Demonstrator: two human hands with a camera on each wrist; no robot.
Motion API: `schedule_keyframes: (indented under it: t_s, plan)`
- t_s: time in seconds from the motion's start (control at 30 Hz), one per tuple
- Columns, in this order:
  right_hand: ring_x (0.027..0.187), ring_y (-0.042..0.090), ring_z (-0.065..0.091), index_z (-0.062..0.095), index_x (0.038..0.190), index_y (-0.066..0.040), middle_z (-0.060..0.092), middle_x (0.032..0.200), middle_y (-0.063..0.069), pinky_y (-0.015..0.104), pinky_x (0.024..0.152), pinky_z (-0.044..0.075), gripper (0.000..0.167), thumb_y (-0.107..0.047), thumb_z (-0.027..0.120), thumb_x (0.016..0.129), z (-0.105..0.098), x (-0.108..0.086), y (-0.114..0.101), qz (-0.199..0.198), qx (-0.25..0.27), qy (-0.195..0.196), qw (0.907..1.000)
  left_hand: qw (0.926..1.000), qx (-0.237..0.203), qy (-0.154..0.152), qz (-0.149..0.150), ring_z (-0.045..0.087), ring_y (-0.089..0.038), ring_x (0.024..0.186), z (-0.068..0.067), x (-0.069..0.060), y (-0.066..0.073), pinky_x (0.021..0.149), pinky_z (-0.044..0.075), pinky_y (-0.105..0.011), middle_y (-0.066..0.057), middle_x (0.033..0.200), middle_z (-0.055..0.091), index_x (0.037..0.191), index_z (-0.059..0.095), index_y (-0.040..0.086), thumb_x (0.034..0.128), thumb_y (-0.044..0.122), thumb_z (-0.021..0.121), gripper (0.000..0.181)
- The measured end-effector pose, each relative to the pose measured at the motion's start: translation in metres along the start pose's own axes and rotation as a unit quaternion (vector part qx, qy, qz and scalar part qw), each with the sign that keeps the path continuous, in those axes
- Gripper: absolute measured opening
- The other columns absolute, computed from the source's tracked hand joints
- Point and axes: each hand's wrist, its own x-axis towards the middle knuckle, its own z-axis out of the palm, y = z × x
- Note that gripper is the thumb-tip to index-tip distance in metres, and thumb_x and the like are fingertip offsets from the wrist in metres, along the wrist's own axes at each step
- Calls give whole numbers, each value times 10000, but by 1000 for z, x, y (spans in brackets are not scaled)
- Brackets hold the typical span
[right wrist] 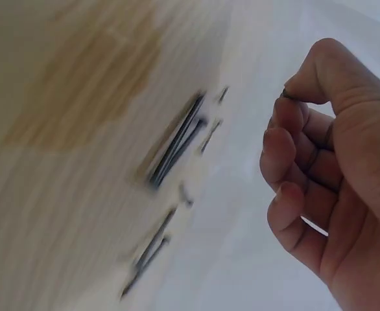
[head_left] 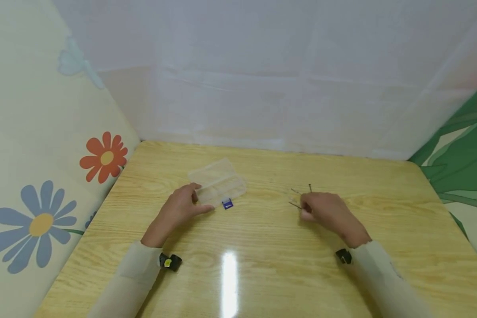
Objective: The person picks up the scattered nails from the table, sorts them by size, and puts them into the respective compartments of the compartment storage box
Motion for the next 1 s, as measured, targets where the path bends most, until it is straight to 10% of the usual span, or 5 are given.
schedule_keyframes:
  t_s: [0.47, 1.0]
  plan:
    - [593, 54, 375, 540, 786, -179, 446, 703, -99, 258, 539, 354, 194, -74, 674, 878, 13, 56, -35, -828, 87, 218, 9963, 9993, -328, -88, -143, 592, -255, 838, 1, 2, -1, 764, 507, -435, -137, 989, 647, 1405, 488, -84, 843, 425, 863, 846]
    - [601, 87, 443, 543, 773, -177, 500, 700, -68, 270, 552, 385, 173, -75, 636, 878, 22, 111, -58, -911, 311, -153, 9952, 9983, -567, -73, -152, 562, -259, 833, 3, -1, 2, 779, 486, -427, -121, 968, 611, 1395, 474, -75, 850, 336, 875, 792]
